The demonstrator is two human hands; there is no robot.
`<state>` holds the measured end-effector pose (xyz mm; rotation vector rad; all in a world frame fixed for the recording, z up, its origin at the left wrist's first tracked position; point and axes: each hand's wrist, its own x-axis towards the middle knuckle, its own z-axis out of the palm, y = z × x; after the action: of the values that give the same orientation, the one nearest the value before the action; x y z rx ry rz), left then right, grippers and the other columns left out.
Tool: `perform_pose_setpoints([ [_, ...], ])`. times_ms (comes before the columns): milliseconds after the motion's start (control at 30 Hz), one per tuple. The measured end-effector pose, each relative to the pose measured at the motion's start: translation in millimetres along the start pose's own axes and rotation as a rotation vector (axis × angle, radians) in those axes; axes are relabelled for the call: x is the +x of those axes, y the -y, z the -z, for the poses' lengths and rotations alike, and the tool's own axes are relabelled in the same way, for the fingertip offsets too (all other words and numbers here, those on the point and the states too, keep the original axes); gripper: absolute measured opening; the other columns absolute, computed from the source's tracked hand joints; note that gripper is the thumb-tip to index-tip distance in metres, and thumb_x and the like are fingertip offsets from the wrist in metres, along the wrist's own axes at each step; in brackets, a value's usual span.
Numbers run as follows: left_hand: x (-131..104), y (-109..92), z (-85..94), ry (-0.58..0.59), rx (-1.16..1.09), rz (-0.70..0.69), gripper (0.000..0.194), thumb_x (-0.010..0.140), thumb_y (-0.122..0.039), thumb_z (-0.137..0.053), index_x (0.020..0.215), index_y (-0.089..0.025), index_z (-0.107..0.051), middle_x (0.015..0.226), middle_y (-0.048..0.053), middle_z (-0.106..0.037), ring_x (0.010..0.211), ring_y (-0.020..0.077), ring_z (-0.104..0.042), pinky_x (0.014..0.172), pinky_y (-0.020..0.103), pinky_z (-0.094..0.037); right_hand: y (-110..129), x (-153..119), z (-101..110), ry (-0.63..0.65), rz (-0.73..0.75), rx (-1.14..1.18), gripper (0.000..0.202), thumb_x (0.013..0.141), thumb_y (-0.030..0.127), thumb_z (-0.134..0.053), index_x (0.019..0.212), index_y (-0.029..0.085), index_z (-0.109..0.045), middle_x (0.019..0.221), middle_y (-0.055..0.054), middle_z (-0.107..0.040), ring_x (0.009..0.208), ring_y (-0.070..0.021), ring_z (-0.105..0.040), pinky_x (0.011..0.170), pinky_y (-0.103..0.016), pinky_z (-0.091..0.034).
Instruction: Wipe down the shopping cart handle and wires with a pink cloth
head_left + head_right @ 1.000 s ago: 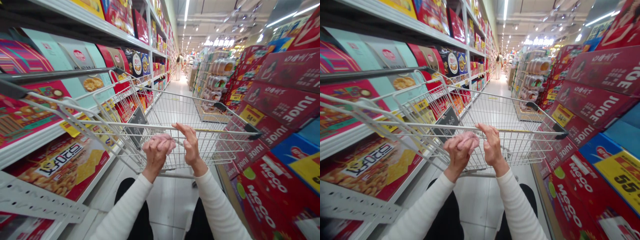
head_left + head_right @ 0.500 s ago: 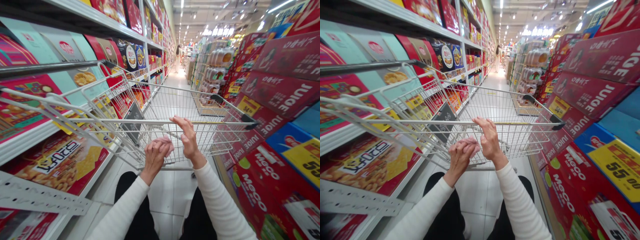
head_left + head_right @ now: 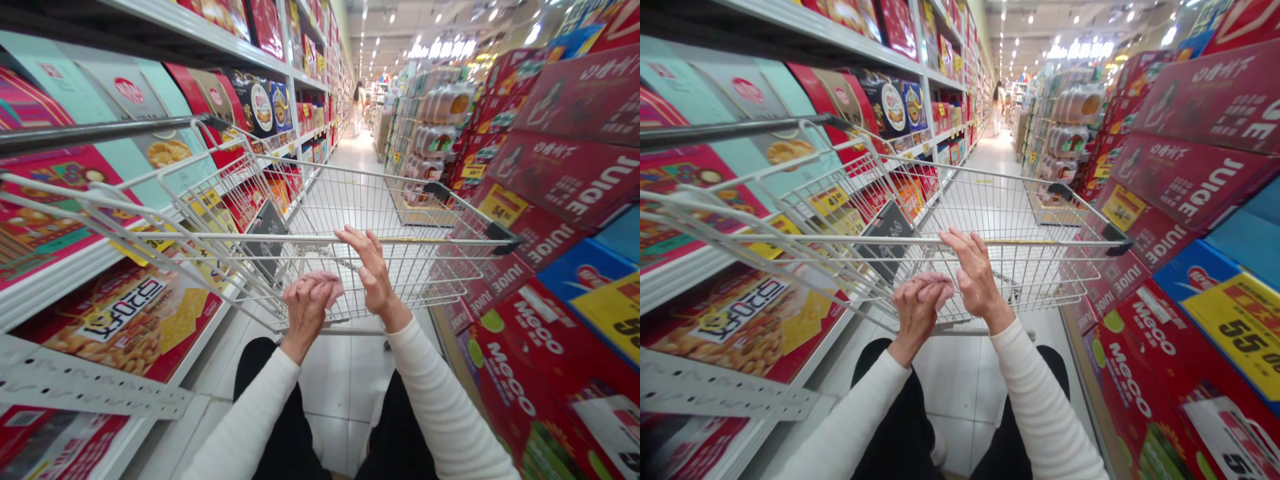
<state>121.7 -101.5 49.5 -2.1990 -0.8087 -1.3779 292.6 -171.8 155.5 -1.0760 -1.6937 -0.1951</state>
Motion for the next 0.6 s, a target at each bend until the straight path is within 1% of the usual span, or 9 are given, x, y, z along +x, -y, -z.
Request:
perform_pose_setpoints([
  [67, 25, 6, 3.0, -0.124, -0.002, 0.043, 0.021, 0.094, -0.026, -0.068, 0.11, -0.035, -0.076, 0.115, 0.008, -0.058, 0.119, 0.0271, -0.048, 0.105, 0.044, -0.039, 0, 0, 0, 0.009, -0.001, 0.007, 0.06, 0.1, 0.037, -0.018, 0.153, 0.023, -0.042, 0.154, -0.005, -0.058, 0.155, -0.02, -0.041, 0.13, -0.052, -0.026],
  [100, 37, 7, 4.0, -0.163, -0.008, 0.056, 0.023, 0.094, -0.025, -0.068, 0.113, -0.035, -0.075, 0.118, 0.008, -0.056, 0.121, 0.0273, -0.048, 0.107, 0.045, -0.038, 0, 0, 0, 0.015, -0.006, 0.004, 0.061, 0.1, 0.039, -0.017, 0.153, 0.024, -0.043, 0.154, -0.005, -0.058, 0.155, -0.0197, -0.041, 0.13, -0.052, -0.026],
  [167, 52, 7, 3.9, -0.188, -0.019, 0.061, 0.026, 0.094, -0.023, -0.067, 0.117, -0.036, -0.073, 0.12, 0.008, -0.054, 0.122, 0.0266, -0.047, 0.108, 0.046, -0.038, 0, 0, 1, 0.026, -0.016, -0.009, 0.062, 0.101, 0.042, -0.015, 0.153, 0.024, -0.043, 0.154, -0.005, -0.059, 0.154, -0.0197, -0.042, 0.13, -0.052, -0.026],
  [200, 53, 6, 2.5, -0.178, -0.023, 0.052, 0.027, 0.094, -0.021, -0.067, 0.116, -0.036, -0.073, 0.119, 0.008, -0.055, 0.121, 0.0257, -0.048, 0.108, 0.044, -0.038, 0, 0, 1, 0.028, -0.02, -0.015, 0.062, 0.101, 0.043, -0.014, 0.153, 0.024, -0.043, 0.153, -0.005, -0.059, 0.154, -0.0198, -0.042, 0.13, -0.052, -0.026],
  [267, 42, 0, -2.4, -0.131, -0.02, 0.013, 0.026, 0.094, -0.02, -0.069, 0.114, -0.035, -0.073, 0.118, 0.007, -0.057, 0.119, 0.0244, -0.049, 0.105, 0.041, -0.04, 0, 0, 1, 0.027, -0.024, -0.025, 0.062, 0.101, 0.043, -0.013, 0.153, 0.025, -0.044, 0.153, -0.005, -0.059, 0.154, -0.0201, -0.043, 0.13, -0.053, -0.026],
  [367, 2, -10, -10.4, -0.004, -0.023, -0.049, 0.021, 0.094, -0.023, -0.07, 0.111, -0.034, -0.074, 0.117, 0.006, -0.062, 0.12, 0.0247, -0.049, 0.102, 0.039, -0.039, -1, 1, 2, 0.022, -0.022, -0.038, 0.062, 0.101, 0.039, -0.014, 0.154, 0.025, -0.042, 0.154, -0.005, -0.058, 0.154, -0.0199, -0.042, 0.131, -0.052, -0.025],
  [467, -35, -14, -14.3, 0.083, -0.042, -0.03, 0.017, 0.095, -0.027, -0.069, 0.109, -0.033, -0.076, 0.116, 0.008, -0.064, 0.12, 0.0263, -0.049, 0.102, 0.04, -0.038, -2, -1, -2, 0.024, 0.008, -0.079, 0.061, 0.1, 0.035, -0.017, 0.156, 0.026, -0.039, 0.156, -0.004, -0.056, 0.156, -0.0197, -0.039, 0.132, -0.053, -0.023],
  [533, -44, -10, -15.1, 0.087, -0.014, 0.012, 0.018, 0.096, -0.028, -0.067, 0.109, -0.034, -0.077, 0.114, 0.009, -0.064, 0.118, 0.0271, -0.049, 0.101, 0.042, -0.039, -6, -6, -9, 0.036, 0.01, -0.161, 0.061, 0.099, 0.032, -0.022, 0.158, 0.027, -0.037, 0.161, -0.002, -0.05, 0.16, -0.0209, -0.032, 0.133, -0.055, -0.02],
  [600, -37, 1, -16.0, 0.057, 0.04, 0.046, 0.02, 0.097, -0.029, -0.065, 0.11, -0.036, -0.077, 0.111, 0.009, -0.063, 0.116, 0.027, -0.05, 0.1, 0.043, -0.04, -11, -18, -19, 0.066, -0.024, -0.264, 0.062, 0.097, 0.031, -0.03, 0.158, 0.028, -0.037, 0.167, -0.002, -0.042, 0.163, -0.0243, -0.024, 0.134, -0.058, -0.017],
])
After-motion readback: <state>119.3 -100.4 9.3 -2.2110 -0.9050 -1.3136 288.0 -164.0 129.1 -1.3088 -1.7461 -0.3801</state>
